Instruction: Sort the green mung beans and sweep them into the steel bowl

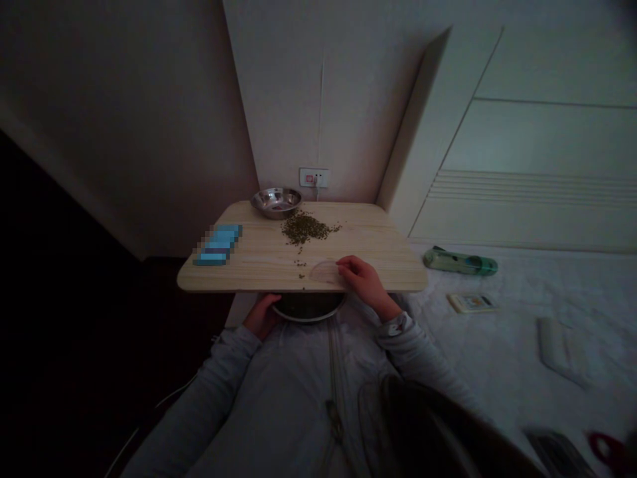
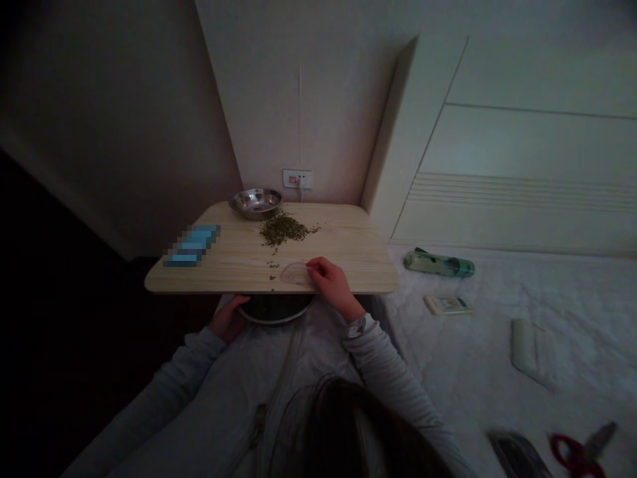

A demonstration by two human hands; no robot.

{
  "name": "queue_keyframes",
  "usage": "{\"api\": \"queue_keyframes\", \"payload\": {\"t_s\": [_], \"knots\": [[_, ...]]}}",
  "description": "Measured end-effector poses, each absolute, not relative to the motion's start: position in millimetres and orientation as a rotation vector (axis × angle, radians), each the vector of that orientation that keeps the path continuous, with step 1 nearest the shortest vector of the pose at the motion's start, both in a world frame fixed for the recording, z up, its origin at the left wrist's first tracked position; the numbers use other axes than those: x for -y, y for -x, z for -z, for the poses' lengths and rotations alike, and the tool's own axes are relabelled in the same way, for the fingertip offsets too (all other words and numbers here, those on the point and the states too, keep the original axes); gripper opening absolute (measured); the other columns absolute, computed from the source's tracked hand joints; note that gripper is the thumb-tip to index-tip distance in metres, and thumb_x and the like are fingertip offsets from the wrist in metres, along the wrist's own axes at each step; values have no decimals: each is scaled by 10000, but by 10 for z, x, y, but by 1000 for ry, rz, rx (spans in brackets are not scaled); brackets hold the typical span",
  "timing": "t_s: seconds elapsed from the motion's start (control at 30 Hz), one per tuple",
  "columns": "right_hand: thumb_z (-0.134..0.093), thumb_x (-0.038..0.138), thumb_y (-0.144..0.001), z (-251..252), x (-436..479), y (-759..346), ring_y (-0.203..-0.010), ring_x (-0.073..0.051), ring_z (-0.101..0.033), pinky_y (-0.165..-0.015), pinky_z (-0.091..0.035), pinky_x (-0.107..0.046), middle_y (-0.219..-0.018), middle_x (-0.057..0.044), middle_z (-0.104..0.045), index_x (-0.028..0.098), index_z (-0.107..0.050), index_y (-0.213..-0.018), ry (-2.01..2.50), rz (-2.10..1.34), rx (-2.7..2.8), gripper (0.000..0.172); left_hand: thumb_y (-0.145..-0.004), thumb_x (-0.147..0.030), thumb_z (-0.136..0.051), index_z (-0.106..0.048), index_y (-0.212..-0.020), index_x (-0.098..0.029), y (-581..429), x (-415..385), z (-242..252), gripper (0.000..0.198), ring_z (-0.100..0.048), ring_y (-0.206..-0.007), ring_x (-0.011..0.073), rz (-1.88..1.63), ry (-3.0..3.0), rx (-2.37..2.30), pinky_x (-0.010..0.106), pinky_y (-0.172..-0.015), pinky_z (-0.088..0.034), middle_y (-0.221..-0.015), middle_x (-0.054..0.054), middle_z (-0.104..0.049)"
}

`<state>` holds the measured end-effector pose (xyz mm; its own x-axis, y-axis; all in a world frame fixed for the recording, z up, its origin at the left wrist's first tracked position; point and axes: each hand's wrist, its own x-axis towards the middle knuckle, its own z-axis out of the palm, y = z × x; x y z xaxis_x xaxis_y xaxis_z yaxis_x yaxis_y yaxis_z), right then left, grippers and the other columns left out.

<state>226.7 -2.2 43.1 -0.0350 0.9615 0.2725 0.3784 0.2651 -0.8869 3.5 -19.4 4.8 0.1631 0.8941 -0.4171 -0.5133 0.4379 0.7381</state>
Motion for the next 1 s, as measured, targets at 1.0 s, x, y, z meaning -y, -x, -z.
{"api": "queue_keyframes", "payload": {"t_s": [1.0], "knots": [[-473,323,-669,-477,43,-2251,-603,-103,-462,-565,-354,-229,-652,8,-530,170,-530,-794,1239,-839,1505,205,-600,-126,-501,-578,-697,-137,-13,175,16,124,-582,-804,204,-1056,-498,-962,306,-651,-481,-739,45,-657]]}}
